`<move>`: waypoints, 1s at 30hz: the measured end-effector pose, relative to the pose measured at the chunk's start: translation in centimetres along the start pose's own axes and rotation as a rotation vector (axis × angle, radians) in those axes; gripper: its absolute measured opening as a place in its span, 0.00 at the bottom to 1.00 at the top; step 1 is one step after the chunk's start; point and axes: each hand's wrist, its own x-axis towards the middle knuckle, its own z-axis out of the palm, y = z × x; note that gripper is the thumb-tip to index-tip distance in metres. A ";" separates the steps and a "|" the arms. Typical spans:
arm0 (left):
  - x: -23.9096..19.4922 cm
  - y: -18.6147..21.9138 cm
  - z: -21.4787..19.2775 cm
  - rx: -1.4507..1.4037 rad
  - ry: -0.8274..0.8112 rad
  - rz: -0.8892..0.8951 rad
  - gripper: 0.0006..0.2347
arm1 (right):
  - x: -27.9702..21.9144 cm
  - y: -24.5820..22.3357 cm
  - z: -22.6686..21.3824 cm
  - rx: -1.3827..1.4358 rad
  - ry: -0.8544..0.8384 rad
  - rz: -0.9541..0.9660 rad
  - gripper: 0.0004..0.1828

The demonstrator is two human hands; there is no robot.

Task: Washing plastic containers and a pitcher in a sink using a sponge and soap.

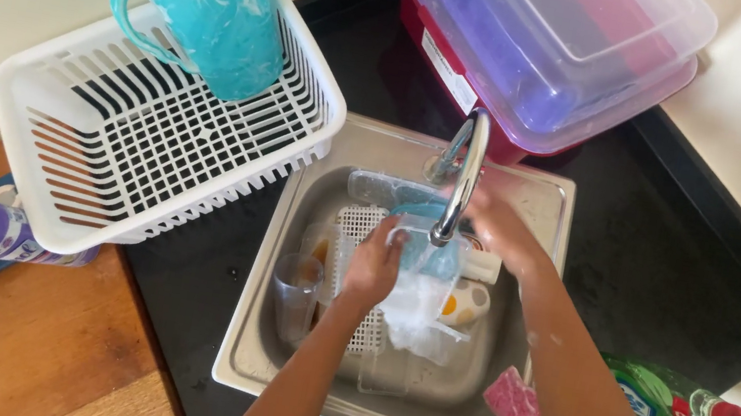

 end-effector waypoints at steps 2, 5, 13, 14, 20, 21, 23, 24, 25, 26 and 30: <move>-0.4 -1.8 0.1 -0.195 0.060 -0.022 0.13 | 3.4 2.6 -0.4 0.046 0.238 0.020 0.19; -1.1 -4.4 -0.1 -0.470 0.130 -0.071 0.10 | 5.1 2.3 -0.1 0.187 0.419 0.270 0.17; -2.3 8.2 -4.6 -0.070 0.097 0.304 0.14 | 5.6 4.3 0.6 0.356 0.272 0.332 0.15; -2.0 8.7 -4.4 0.143 0.004 0.436 0.17 | 5.3 4.1 0.6 0.352 0.251 0.335 0.16; -0.4 9.0 -2.3 0.336 -0.139 0.507 0.12 | 4.4 4.4 0.7 0.028 0.244 0.323 0.23; -0.1 9.2 -2.3 0.280 -0.167 0.427 0.10 | 4.5 6.0 0.8 0.038 0.237 0.307 0.27; 0.6 5.4 -1.1 0.177 -0.061 0.362 0.10 | 1.1 6.7 2.6 0.226 0.192 0.357 0.36; 1.3 3.6 -0.3 0.081 0.062 0.290 0.11 | -0.3 7.0 3.2 0.407 0.131 0.390 0.46; 1.8 3.0 -0.8 0.075 0.051 0.299 0.11 | -2.0 6.6 4.2 0.411 0.146 0.389 0.46; 1.9 2.3 -1.5 -0.063 0.086 0.202 0.15 | -3.9 6.3 5.7 0.526 0.107 0.285 0.48; 2.2 2.6 -4.9 -0.828 0.026 -0.118 0.14 | -7.3 9.3 12.6 0.229 0.275 -0.263 0.39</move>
